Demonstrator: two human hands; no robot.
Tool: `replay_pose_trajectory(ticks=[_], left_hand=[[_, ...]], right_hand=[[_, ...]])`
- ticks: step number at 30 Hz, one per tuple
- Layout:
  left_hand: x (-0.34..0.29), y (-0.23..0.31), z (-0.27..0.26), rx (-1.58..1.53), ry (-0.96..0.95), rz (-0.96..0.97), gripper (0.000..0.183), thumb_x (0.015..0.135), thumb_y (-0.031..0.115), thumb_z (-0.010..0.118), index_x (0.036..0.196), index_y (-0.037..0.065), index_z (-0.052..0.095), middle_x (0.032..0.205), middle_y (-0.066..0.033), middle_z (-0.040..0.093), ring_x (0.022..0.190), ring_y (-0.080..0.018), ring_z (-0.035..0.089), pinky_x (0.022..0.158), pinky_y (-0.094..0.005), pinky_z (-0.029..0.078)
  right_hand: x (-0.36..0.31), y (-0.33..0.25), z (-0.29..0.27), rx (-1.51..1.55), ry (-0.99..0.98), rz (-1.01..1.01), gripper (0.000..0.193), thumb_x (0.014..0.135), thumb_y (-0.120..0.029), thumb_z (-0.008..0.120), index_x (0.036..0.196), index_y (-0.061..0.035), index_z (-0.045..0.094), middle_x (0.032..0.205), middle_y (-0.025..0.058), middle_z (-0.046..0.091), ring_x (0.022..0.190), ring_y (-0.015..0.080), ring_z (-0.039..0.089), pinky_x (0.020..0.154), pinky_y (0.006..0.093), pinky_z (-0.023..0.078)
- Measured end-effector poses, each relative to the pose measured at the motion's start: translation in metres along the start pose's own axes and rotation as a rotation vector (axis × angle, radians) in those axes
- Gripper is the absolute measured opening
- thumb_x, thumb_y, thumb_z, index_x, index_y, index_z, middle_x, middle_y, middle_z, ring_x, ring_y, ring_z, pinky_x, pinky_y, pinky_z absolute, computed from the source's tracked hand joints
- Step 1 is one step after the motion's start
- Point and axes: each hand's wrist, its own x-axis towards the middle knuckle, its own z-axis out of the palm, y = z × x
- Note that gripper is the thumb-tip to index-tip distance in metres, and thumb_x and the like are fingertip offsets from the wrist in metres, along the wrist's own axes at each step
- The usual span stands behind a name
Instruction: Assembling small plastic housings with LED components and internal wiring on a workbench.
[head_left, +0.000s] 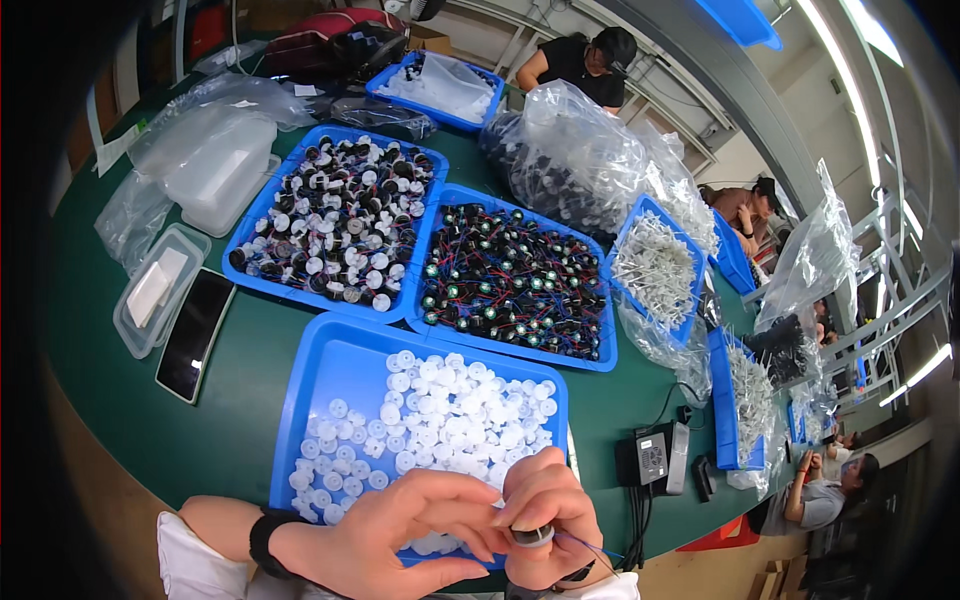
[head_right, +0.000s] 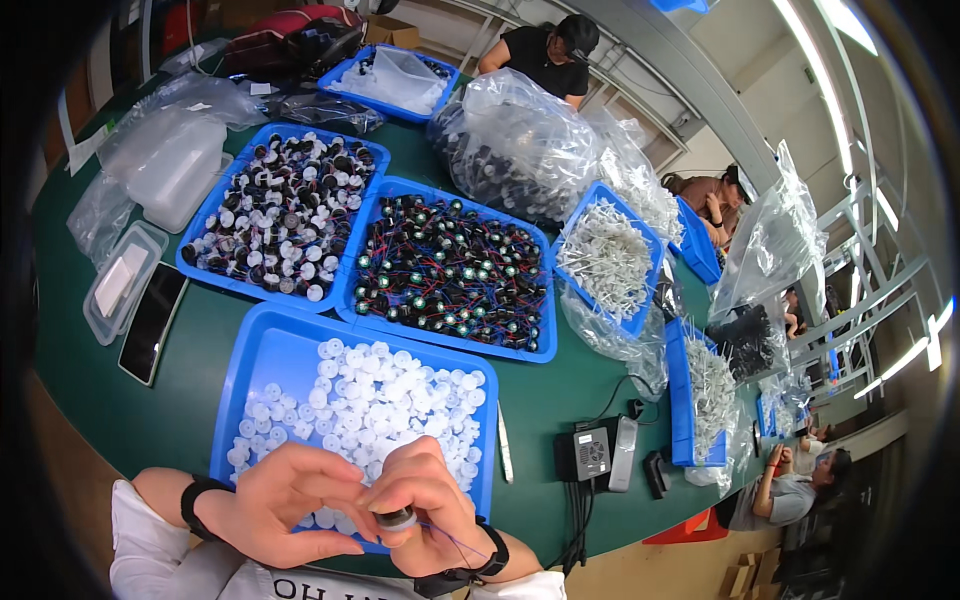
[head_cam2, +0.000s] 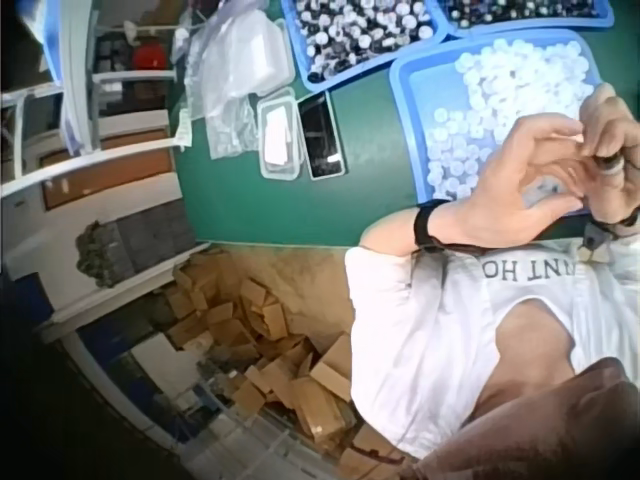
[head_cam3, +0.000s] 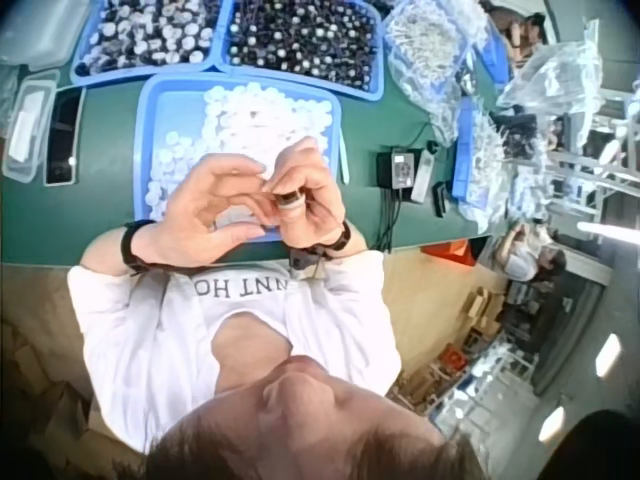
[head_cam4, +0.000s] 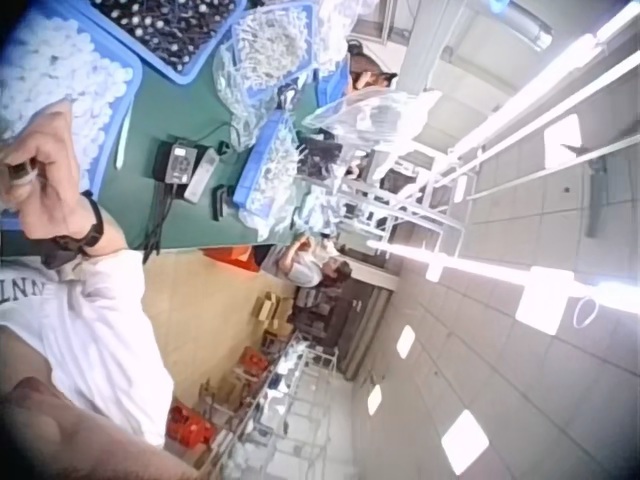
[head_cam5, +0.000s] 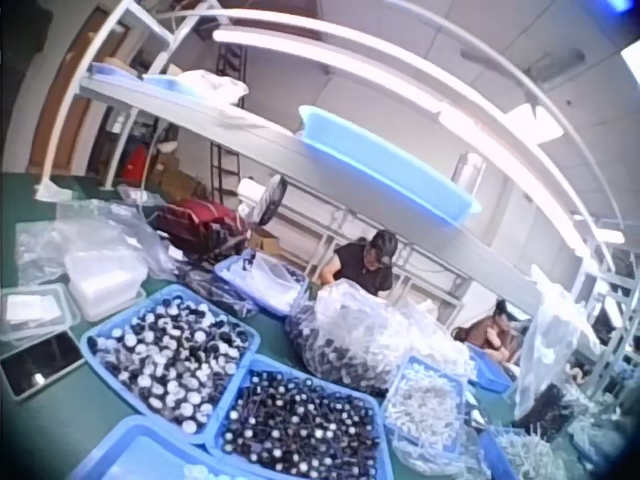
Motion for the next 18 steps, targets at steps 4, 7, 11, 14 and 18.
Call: replay_pose_trajectory(ticks=[4,7,11,14,18], left_hand=[[0.003,0.008,-0.005,-0.153,0.041,-0.125,0.056,0.074,-0.014,0.058,0.12,-0.004,0.027,0.108,-0.0251,0.052,0.097,-0.0276,0.057,0.084,-0.0388,0.047],[0.006,0.011,-0.017,-0.273,0.057,-0.228,0.055,0.075,-0.011,0.061,0.119,-0.001,0.029,0.109,-0.0216,0.052,0.101,-0.023,0.052,0.092,-0.0385,0.04],[0.01,0.012,-0.017,-0.403,0.122,-0.335,0.052,0.074,-0.007,0.064,0.116,-0.002,0.034,0.108,-0.0194,0.052,0.101,-0.0204,0.053,0.089,-0.0347,0.043],[0.013,0.011,-0.018,-0.479,0.198,-0.366,0.047,0.072,-0.005,0.068,0.11,-0.003,0.039,0.104,-0.0162,0.054,0.095,-0.0173,0.056,0.08,-0.0287,0.047],[0.014,0.012,-0.017,-0.484,0.199,-0.388,0.044,0.073,-0.003,0.068,0.108,-0.004,0.041,0.099,-0.0129,0.057,0.086,-0.0153,0.059,0.069,-0.0226,0.05]], right_hand=[[-0.001,0.0,0.002,-0.062,0.02,-0.012,0.014,0.082,-0.014,0.061,0.088,-0.004,0.054,0.083,0.0062,0.058,0.07,0.0198,0.048,0.064,0.0294,0.04],[0.005,-0.005,-0.003,-0.178,-0.108,-0.04,0.018,0.075,-0.011,0.068,0.087,-0.0041,0.056,0.084,0.0051,0.059,0.069,0.0188,0.048,0.063,0.0289,0.04],[0.014,-0.002,-0.006,-0.245,-0.258,-0.083,0.032,0.062,-0.015,0.077,0.089,-0.0061,0.061,0.087,0.0027,0.061,0.069,0.0154,0.047,0.061,0.0283,0.035],[0.016,-0.002,-0.007,-0.451,-0.286,-0.142,0.038,0.059,-0.02,0.078,0.09,-0.0075,0.062,0.089,0.0002,0.062,0.07,0.0137,0.047,0.063,0.0273,0.031],[0.019,-0.003,-0.003,-0.289,-0.166,-0.062,0.04,0.059,-0.027,0.077,0.092,-0.0077,0.064,0.09,-0.002,0.063,0.071,0.0119,0.047,0.064,0.0259,0.029]])
